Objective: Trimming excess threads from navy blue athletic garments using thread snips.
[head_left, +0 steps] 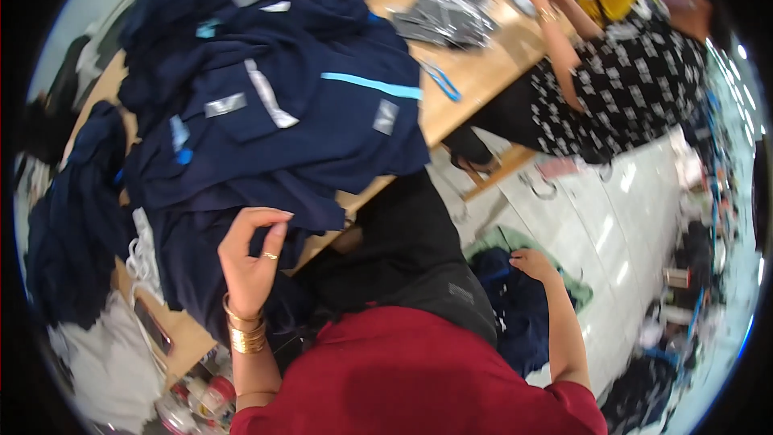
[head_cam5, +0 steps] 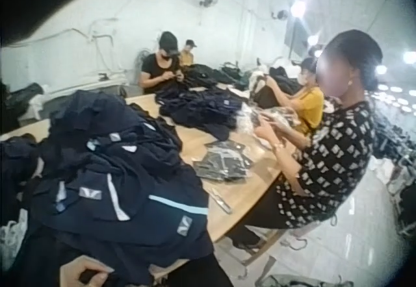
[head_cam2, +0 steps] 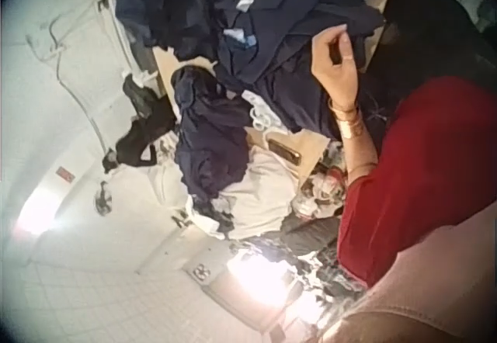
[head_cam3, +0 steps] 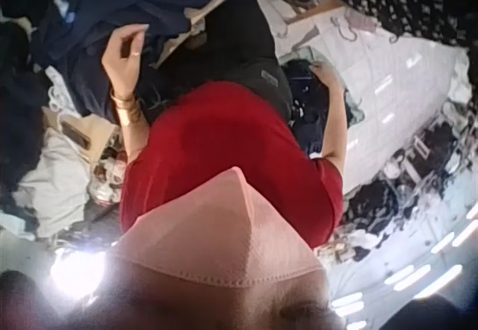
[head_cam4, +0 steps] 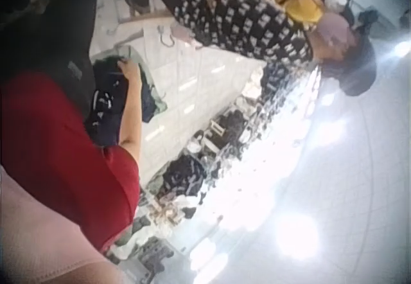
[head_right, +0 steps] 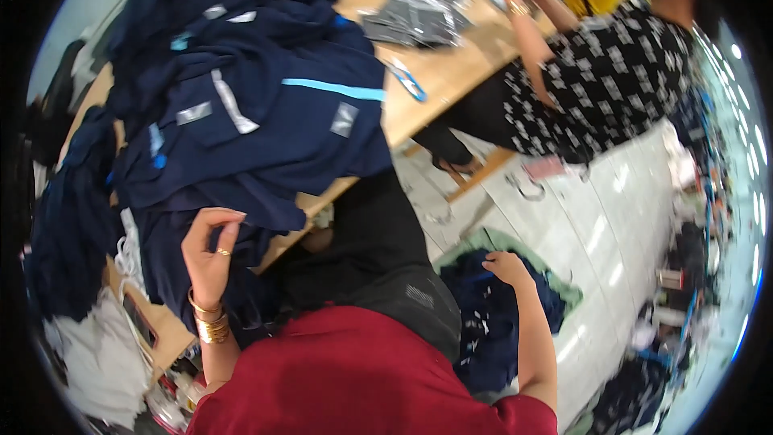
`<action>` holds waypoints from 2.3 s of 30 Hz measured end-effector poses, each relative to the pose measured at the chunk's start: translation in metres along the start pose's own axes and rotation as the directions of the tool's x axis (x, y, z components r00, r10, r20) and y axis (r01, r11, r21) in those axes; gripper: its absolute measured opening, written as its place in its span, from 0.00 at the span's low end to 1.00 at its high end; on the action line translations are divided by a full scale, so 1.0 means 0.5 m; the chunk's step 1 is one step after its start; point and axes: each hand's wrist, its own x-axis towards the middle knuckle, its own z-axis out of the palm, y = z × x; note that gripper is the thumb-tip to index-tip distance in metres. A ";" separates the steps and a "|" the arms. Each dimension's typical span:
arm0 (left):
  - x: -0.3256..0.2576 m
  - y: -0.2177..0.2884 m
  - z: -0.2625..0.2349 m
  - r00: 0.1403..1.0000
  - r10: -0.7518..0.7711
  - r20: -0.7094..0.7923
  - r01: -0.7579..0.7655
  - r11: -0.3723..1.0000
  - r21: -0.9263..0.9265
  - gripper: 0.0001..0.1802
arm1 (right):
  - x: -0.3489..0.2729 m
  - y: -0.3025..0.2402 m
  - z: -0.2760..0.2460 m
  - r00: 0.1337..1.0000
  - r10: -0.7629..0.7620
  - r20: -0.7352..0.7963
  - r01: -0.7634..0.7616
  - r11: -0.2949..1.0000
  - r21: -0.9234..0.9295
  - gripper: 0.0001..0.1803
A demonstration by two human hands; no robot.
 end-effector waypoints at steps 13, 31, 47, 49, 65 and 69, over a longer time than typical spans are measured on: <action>-0.040 -0.027 -0.055 0.984 -0.121 -0.128 0.124 0.992 0.017 0.05 | 0.404 -0.579 -0.258 0.387 -0.568 -0.726 0.170 0.818 -0.550 0.25; 0.471 -0.109 -0.196 0.759 0.551 -0.347 -0.184 0.693 0.697 0.28 | 0.227 -0.520 -0.244 0.706 -0.183 -0.685 0.642 0.574 0.508 0.11; 0.250 0.152 -0.149 0.810 0.456 0.368 -0.566 0.771 0.292 0.19 | 0.001 -0.736 -0.297 0.515 -0.568 -0.642 0.857 0.316 0.408 0.33; 0.203 0.146 -0.152 0.779 0.468 0.417 -0.610 0.720 0.332 0.22 | -0.030 -0.829 -0.272 0.512 -0.696 -0.503 0.844 0.300 0.444 0.31; 0.027 -0.010 -0.051 0.922 -0.385 0.037 0.277 0.592 -0.757 0.17 | -0.046 -0.884 -0.206 0.725 -0.582 -0.367 0.463 0.018 0.886 0.09; 0.028 -0.009 0.000 0.876 -0.460 0.148 0.433 0.609 -0.664 0.24 | -0.024 -0.825 -0.196 0.638 -0.635 -0.435 0.622 0.092 0.777 0.14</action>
